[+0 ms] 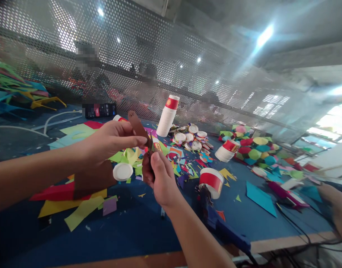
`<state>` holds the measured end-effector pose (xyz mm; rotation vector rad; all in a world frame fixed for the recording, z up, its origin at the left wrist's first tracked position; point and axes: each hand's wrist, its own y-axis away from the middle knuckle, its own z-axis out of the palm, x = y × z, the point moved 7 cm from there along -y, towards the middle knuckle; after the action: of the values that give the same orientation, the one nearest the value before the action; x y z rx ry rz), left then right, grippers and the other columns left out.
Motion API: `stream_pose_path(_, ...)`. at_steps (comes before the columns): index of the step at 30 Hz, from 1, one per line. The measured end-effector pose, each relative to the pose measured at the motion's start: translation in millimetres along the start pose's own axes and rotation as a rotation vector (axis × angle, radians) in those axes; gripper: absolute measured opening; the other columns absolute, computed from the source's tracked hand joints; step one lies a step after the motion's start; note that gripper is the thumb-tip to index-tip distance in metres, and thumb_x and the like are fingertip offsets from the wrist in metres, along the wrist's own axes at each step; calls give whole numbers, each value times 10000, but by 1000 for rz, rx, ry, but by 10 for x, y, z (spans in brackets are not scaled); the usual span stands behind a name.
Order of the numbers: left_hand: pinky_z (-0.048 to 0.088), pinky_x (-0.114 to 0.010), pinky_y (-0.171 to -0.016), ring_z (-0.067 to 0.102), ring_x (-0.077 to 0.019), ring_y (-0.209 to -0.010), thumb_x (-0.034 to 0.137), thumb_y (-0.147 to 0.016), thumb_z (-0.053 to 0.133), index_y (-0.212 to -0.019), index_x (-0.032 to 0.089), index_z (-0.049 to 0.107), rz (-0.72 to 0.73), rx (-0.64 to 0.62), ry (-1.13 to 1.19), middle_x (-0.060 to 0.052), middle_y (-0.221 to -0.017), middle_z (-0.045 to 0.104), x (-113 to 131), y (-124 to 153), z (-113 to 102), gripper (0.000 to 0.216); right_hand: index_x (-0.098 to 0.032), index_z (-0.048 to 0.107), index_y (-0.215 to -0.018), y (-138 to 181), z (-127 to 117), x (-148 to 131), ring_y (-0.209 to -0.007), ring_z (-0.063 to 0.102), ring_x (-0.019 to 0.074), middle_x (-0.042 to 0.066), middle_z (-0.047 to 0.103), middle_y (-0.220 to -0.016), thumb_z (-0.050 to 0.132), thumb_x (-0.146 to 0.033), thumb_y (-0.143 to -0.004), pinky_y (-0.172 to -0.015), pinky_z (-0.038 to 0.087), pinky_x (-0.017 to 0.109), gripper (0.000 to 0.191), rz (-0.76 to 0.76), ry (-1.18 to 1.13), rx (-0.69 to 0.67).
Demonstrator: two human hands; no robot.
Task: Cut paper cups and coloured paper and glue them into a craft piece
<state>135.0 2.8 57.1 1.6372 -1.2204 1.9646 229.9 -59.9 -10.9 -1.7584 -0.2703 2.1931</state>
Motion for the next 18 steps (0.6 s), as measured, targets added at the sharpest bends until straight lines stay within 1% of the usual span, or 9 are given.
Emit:
stream_pose_path(3, 448, -223, -605, 616, -119, -678, 225, -769, 671, -743, 157, 704, 26, -25, -100, 9, -707, 692, 15, -8, -9, 80, -207, 556, -740, 5, -13, -21, -391, 226, 40, -104, 360, -491, 603, -660, -840, -402, 186, 195, 467, -35, 15, 20)
stream_pose_path(7, 439, -262, -591, 639, -172, -694, 344, -771, 658, -822, 145, 729, 61, -32, -298, -26, -724, 708, 42, -13, -46, 217, -206, 522, -706, 6, -27, -43, -399, 229, 42, -103, 346, -492, 603, -632, -859, -412, 183, 206, 459, -81, 34, 39)
stream_pose_path(9, 423, -268, -572, 634, -180, -677, 376, -774, 643, -843, 143, 739, 76, -20, -373, -36, -720, 710, 59, -9, -67, 261, -207, 510, -695, 2, -32, -41, -399, 227, 44, -102, 339, -489, 597, -619, -870, -413, 184, 209, 456, -95, 41, 42)
stream_pose_path(12, 365, -255, -515, 584, -154, -608, 407, -780, 635, -842, 148, 751, 87, -6, -462, -28, -681, 685, 82, 1, -84, 291, -207, 505, -690, 0, -37, -35, -403, 234, 47, -100, 337, -485, 592, -601, -884, -415, 191, 212, 448, -109, 51, 44)
stream_pose_path(15, 295, -240, -466, 495, -114, -534, 411, -779, 639, -789, 153, 748, 98, 2, -501, 2, -605, 617, 106, 7, -90, 280, -210, 501, -690, 4, -41, -38, -409, 235, 51, -98, 334, -487, 580, -598, -894, -415, 189, 215, 446, -125, 57, 51)
stream_pose_path(17, 282, -235, -460, 466, -103, -518, 404, -772, 645, -762, 155, 739, 103, 6, -507, 18, -573, 580, 119, 7, -92, 266, -212, 486, -681, 7, -43, -42, -414, 228, 53, -97, 329, -494, 582, -586, -899, -411, 178, 217, 444, -138, 62, 58)
stream_pose_path(18, 295, -233, -468, 478, -104, -528, 398, -769, 646, -765, 156, 737, 103, 6, -505, 19, -578, 584, 123, 7, -91, 258, -212, 475, -673, 8, -43, -44, -418, 226, 54, -95, 329, -497, 587, -575, -901, -408, 172, 217, 443, -145, 67, 61)
